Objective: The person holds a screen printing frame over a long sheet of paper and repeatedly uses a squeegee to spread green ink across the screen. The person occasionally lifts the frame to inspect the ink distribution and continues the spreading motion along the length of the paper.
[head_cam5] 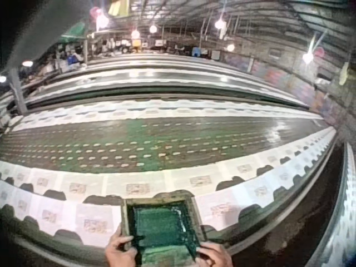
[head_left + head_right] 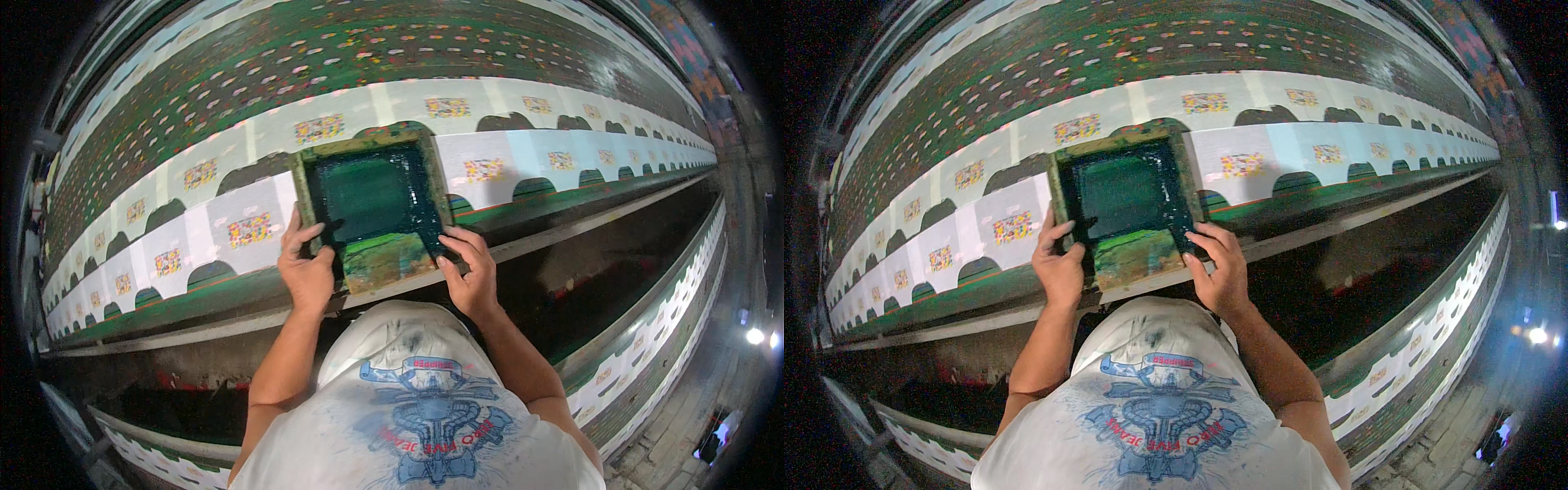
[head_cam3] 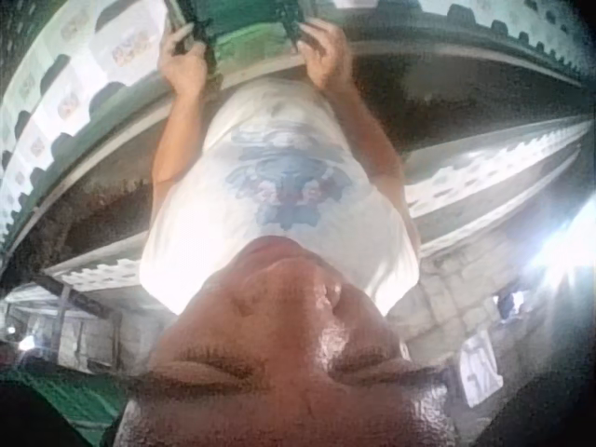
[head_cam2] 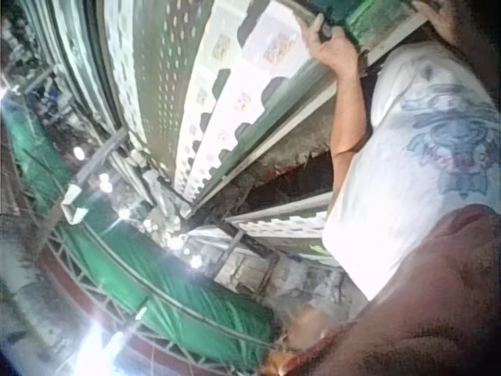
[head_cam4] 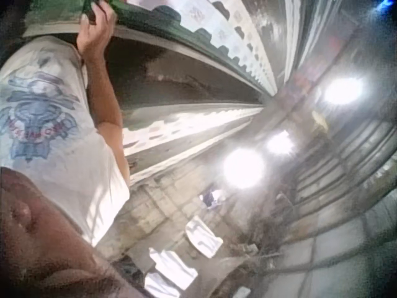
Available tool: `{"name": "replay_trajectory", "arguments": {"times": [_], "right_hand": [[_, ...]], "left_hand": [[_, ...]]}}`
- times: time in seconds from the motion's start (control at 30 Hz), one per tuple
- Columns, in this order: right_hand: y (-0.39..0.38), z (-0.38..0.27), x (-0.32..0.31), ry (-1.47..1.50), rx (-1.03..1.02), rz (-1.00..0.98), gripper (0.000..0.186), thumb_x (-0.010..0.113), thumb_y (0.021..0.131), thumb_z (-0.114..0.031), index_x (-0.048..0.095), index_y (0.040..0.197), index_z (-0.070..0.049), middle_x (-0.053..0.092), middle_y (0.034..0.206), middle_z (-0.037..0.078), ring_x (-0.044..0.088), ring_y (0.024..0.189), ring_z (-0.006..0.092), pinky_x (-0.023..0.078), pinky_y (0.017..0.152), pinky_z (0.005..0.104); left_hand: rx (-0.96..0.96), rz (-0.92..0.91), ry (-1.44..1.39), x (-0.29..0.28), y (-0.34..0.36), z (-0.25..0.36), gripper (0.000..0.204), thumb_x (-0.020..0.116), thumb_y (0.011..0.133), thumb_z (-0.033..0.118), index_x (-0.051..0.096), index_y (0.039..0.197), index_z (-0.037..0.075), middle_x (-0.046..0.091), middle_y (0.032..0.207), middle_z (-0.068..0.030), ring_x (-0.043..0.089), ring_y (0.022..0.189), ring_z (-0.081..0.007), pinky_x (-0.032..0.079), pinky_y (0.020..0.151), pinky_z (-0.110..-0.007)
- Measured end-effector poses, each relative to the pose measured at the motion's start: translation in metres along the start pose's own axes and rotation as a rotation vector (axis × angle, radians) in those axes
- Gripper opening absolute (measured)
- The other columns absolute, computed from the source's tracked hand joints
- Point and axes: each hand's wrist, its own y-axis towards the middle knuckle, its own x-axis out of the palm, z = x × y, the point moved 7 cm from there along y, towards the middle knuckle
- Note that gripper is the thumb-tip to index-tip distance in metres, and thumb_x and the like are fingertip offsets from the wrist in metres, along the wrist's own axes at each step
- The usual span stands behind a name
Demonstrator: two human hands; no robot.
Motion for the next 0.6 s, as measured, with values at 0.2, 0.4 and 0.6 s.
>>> {"name": "replay_trajectory", "arguments": {"times": [0.2, 0.4, 0.6], "right_hand": [[0.001, 0.056, -0.047, 0.211, 0.043, 0.058, 0.034, 0.078, 0.095, 0.001, 0.080, 0.128, -0.002, 0.076, 0.139, 0.015, 0.070, 0.133, 0.0302, 0.051, 0.118, 0.0426], [0.009, 0.122, -0.117, 0.184, -0.005, 0.125, 0.036, 0.082, 0.092, -0.002, 0.081, 0.128, -0.005, 0.079, 0.136, 0.013, 0.067, 0.137, 0.0359, 0.048, 0.121, 0.0489], [0.012, 0.173, -0.175, 0.190, -0.018, 0.099, 0.036, 0.081, 0.093, -0.001, 0.081, 0.129, -0.005, 0.078, 0.136, 0.014, 0.066, 0.139, 0.0381, 0.048, 0.121, 0.0503]], "left_hand": [[0.075, -0.039, -0.068, 0.063, -0.008, 0.027, 0.036, 0.070, 0.078, -0.015, 0.078, 0.108, 0.002, 0.056, 0.169, -0.0281, 0.054, 0.157, -0.0374, 0.041, 0.128, -0.046], [0.067, -0.056, -0.199, 0.165, -0.026, 0.028, 0.035, 0.070, 0.079, -0.015, 0.078, 0.108, 0.003, 0.054, 0.172, -0.0253, 0.049, 0.161, -0.0369, 0.038, 0.130, -0.044], [-0.012, -0.073, -0.209, 0.236, -0.046, 0.030, 0.038, 0.069, 0.077, -0.020, 0.077, 0.110, -0.001, 0.050, 0.174, -0.0271, 0.047, 0.163, -0.0358, 0.036, 0.132, -0.043]]}}
